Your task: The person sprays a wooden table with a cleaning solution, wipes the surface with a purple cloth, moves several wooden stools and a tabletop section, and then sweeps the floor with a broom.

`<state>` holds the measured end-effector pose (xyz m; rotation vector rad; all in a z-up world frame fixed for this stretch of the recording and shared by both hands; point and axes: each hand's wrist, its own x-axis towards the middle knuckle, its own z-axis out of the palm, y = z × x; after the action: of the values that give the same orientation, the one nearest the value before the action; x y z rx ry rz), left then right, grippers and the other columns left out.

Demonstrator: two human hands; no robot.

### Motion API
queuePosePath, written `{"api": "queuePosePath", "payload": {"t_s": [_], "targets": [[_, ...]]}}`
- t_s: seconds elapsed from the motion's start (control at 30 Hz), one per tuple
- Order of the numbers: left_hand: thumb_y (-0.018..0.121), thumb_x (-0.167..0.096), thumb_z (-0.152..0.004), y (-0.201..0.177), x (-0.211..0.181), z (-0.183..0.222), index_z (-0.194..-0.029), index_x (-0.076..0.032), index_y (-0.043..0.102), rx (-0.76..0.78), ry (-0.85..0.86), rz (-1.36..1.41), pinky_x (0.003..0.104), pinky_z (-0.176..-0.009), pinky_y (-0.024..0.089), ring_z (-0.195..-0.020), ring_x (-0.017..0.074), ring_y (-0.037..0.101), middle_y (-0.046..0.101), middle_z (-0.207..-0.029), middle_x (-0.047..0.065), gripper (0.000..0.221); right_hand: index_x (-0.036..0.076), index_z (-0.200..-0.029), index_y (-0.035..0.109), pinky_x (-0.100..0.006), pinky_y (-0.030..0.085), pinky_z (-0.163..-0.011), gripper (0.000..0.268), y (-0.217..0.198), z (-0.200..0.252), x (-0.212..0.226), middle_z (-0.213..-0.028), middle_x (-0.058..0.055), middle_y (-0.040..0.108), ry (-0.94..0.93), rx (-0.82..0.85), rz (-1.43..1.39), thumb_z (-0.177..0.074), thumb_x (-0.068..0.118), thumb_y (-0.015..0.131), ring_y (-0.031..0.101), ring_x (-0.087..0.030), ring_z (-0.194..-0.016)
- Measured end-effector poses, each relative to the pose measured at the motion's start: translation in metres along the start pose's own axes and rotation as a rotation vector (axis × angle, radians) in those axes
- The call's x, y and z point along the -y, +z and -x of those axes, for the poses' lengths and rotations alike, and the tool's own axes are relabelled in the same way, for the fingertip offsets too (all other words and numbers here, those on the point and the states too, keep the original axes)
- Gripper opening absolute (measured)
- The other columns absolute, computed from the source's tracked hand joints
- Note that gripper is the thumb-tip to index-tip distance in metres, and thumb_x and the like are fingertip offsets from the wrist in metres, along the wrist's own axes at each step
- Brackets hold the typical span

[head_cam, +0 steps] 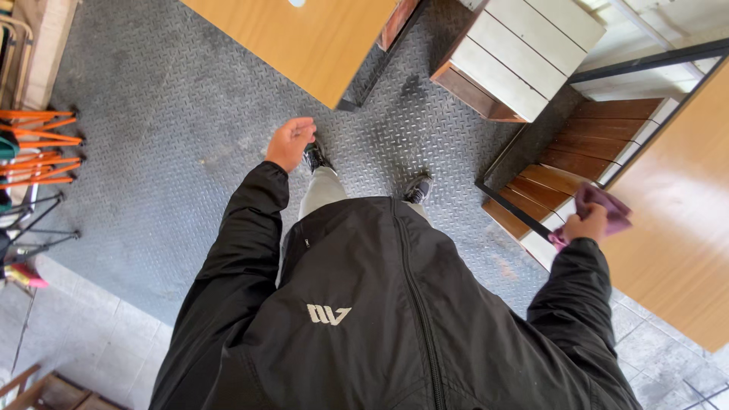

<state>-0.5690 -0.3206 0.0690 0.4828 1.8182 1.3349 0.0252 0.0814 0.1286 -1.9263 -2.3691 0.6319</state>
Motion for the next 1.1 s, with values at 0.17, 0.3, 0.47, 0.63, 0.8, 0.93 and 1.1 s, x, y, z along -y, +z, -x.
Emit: {"api": "queuePosePath", "payload": {"t_s": [0.17,0.3,0.47,0.63,0.8,0.93,1.1], "targets": [[0.063,-0.017,-0.107,-0.084,-0.029,-0.087,-0.126,0.002,0.065,-0.014,0.194,0.057,0.033,-0.093,0.056,-0.101,0.0187,0.070,0.072,-0.112,0.010,0.027,0.002,-0.131,0.055,-0.026,0.053,-0.067,0.039,0.115,0.023,0.170,-0.108,-0.007,0.066,0.067,0.322,-0.943,-0.092,0.002,0.059,0.063,-0.013,-0.083],[0.075,-0.016,-0.090,-0.129,-0.075,-0.158,-0.150,-0.004,0.041,-0.112,0.273,-0.083,0.036,-0.098,0.051,-0.122,0.0214,0.056,0.050,-0.149,0.011,0.070,0.007,-0.124,0.061,-0.023,0.039,-0.042,0.028,0.178,0.054,0.320,-0.081,-0.001,0.056,0.277,0.429,-1.447,-0.097,0.002,0.055,0.049,-0.008,-0.052],[0.094,-0.029,-0.081,-0.111,-0.138,-0.237,-0.155,-0.005,0.026,-0.158,0.739,-0.280,0.048,-0.116,0.038,-0.141,0.0394,0.039,0.037,-0.153,0.022,0.103,0.001,-0.122,0.062,-0.021,0.039,-0.051,0.023,0.165,0.043,0.447,-0.088,-0.001,0.060,0.121,0.306,-1.455,-0.100,0.001,0.054,0.050,-0.008,-0.061],[0.090,-0.032,-0.083,-0.092,-0.173,-0.279,-0.115,-0.009,0.059,-0.116,0.643,-0.371,0.045,-0.097,0.050,-0.112,0.0334,0.060,0.064,-0.113,0.010,0.051,0.001,-0.136,0.051,-0.033,0.053,-0.083,0.036,0.162,0.010,0.533,-0.118,-0.013,0.064,-0.137,0.169,-1.016,-0.104,0.015,0.060,0.064,-0.019,-0.099],[0.079,-0.022,-0.092,-0.161,-0.172,-0.268,-0.110,-0.007,0.063,-0.010,0.255,0.129,0.036,-0.084,0.057,-0.094,0.0199,0.067,0.068,-0.100,0.006,0.028,0.005,-0.155,0.044,-0.067,0.019,-0.116,0.092,0.204,-0.048,0.618,-0.163,-0.033,0.026,-0.448,-0.009,-0.025,-0.085,0.049,0.083,0.021,-0.054,-0.148],[0.069,-0.007,-0.098,-0.313,-0.173,-0.218,-0.120,-0.005,0.063,-0.100,0.359,-0.190,0.038,-0.105,0.047,-0.114,0.0218,0.060,0.064,-0.118,0.009,0.023,0.010,-0.166,0.038,-0.079,0.002,-0.115,0.110,0.223,-0.111,0.660,-0.169,-0.032,0.011,-0.479,0.085,0.120,-0.082,0.065,0.083,0.004,-0.058,-0.152],[0.059,-0.009,-0.102,-0.430,-0.172,-0.139,-0.119,-0.004,0.059,-0.467,-0.002,-0.110,0.035,-0.095,0.053,-0.099,0.0189,0.064,0.065,-0.107,0.009,0.017,0.008,-0.168,0.038,-0.078,0.005,-0.117,0.110,0.245,-0.180,0.722,-0.170,-0.034,0.011,-0.650,0.104,0.148,-0.085,0.062,0.086,0.006,-0.058,-0.154]]}}
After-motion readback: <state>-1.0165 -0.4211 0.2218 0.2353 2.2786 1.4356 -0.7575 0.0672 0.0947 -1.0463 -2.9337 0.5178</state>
